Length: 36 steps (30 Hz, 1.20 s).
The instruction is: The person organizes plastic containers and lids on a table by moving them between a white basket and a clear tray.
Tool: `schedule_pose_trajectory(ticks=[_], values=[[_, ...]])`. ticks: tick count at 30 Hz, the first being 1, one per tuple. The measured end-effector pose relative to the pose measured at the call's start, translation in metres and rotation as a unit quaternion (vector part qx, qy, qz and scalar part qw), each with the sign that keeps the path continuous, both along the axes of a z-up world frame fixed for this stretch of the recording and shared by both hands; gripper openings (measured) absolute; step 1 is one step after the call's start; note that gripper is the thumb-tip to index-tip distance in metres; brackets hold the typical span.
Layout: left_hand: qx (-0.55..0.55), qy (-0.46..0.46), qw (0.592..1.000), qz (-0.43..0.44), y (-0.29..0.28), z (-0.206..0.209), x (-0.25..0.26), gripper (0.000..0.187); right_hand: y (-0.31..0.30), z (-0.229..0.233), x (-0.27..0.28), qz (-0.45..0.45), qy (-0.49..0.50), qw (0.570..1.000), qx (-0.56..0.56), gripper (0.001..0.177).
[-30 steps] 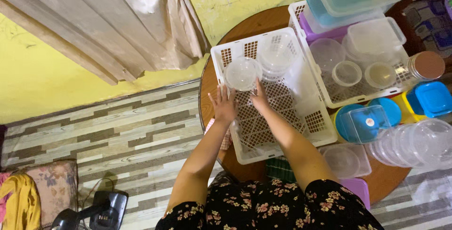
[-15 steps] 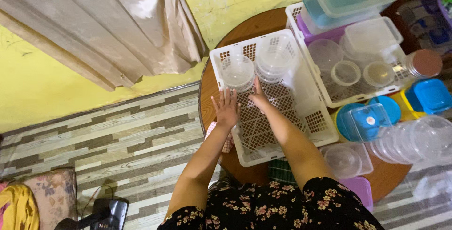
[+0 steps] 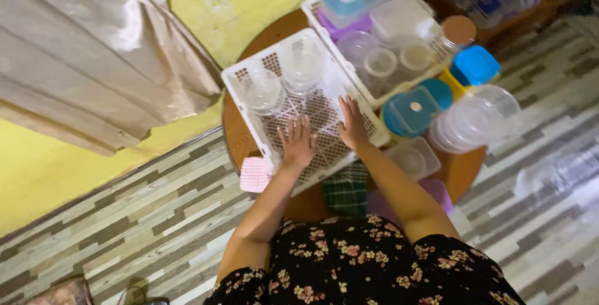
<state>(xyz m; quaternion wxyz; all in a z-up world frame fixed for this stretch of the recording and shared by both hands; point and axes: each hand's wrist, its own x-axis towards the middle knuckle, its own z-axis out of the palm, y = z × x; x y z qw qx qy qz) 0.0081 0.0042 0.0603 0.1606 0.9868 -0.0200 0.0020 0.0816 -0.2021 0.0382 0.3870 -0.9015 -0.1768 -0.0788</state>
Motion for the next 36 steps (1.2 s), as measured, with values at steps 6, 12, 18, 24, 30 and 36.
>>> schedule_pose_trajectory(ticks=[6, 12, 18, 24, 30, 36], values=[[-0.009, -0.078, 0.995, -0.068, -0.071, 0.017, 0.002, 0.071, -0.067, 0.039, -0.045, -0.014, -0.122, 0.992, -0.016, 0.073], [-0.015, -0.073, 0.991, -0.115, -0.147, 0.036, 0.003, 0.068, -0.141, 0.056, -0.066, -0.05, -0.177, 0.983, -0.007, 0.07], [-0.032, -0.078, 0.982, -0.168, -0.219, 0.057, -0.005, 0.073, -0.221, 0.058, -0.082, -0.165, -0.209, 0.963, 0.047, 0.062], [-0.004, -0.07, 0.975, -0.212, -0.276, 0.066, -0.013, 0.074, -0.297, 0.039, -0.077, -0.305, -0.125, 0.942, -0.068, 0.079], [-0.009, -0.066, 0.976, -0.209, -0.308, 0.06, -0.017, 0.071, -0.335, 0.014, -0.069, -0.323, -0.011, 0.942, -0.086, 0.097], [-0.001, -0.067, 0.978, -0.196, -0.315, 0.049, -0.016, 0.07, -0.35, 0.004, -0.057, -0.303, 0.034, 0.95, -0.07, 0.096]])
